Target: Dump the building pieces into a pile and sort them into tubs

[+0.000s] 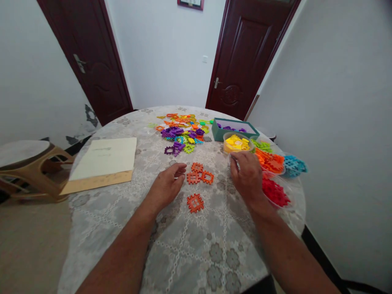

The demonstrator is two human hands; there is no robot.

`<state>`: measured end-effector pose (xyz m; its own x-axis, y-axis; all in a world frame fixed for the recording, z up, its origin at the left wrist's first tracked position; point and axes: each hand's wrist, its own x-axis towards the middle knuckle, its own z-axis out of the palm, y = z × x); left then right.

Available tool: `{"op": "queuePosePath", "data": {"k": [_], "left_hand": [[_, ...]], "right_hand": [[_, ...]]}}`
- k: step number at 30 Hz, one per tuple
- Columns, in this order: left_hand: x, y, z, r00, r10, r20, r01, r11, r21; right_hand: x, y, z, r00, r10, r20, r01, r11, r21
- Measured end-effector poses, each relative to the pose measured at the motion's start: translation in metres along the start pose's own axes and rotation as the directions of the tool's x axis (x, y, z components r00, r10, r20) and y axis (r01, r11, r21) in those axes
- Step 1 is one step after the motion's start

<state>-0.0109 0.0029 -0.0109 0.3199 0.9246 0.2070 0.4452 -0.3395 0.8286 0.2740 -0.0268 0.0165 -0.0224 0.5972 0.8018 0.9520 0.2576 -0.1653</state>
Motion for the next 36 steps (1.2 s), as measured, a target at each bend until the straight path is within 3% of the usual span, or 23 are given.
{"op": "queuePosePath", "data": {"k": [3,6,9,12,15,18,23,27,31,36], "left_hand": [[-0.002,-0.002,0.001,0.999,0.045,-0.012,-0.042,0.983,0.178],[-0.004,-0.003,0.003,0.996,0.085,0.013,-0.085,0.943,0.322],[-0.005,-0.004,0.005,0.991,0.113,0.069,-0.132,0.912,0.387],[-0.005,-0.005,0.007,0.987,0.114,0.111,-0.15,0.898,0.414],[-0.005,-0.006,0.008,0.986,0.108,0.125,-0.152,0.891,0.429],[-0.006,-0.007,0.008,0.982,0.119,0.145,-0.171,0.887,0.429],[-0.005,-0.007,0.014,0.957,0.15,0.249,-0.255,0.846,0.468],[-0.004,-0.004,0.021,0.945,0.136,0.298,-0.285,0.792,0.539],[-0.004,-0.002,0.022,0.953,0.112,0.28,-0.262,0.769,0.584],[-0.001,-0.003,0.022,0.945,0.103,0.312,-0.278,0.756,0.593]], "right_hand": [[0.001,0.02,-0.002,0.997,0.071,0.033,-0.061,0.972,-0.226],[-0.003,0.025,0.0,0.992,0.106,0.068,-0.081,0.948,-0.307],[-0.007,0.013,0.003,0.993,0.063,0.104,-0.037,0.971,-0.236],[-0.012,-0.01,0.009,0.978,-0.046,0.203,0.057,0.997,-0.052],[-0.021,-0.03,0.019,0.916,-0.112,0.385,0.094,0.993,0.067],[-0.031,-0.039,0.03,0.824,-0.086,0.561,0.079,0.996,0.037],[-0.038,-0.034,0.041,0.73,0.015,0.683,0.025,0.999,-0.048],[-0.036,-0.029,0.042,0.739,0.032,0.673,-0.038,0.999,-0.006],[-0.033,-0.027,0.042,0.746,0.058,0.664,-0.129,0.99,0.059],[-0.032,-0.027,0.041,0.777,0.133,0.615,-0.318,0.926,0.202]]}}
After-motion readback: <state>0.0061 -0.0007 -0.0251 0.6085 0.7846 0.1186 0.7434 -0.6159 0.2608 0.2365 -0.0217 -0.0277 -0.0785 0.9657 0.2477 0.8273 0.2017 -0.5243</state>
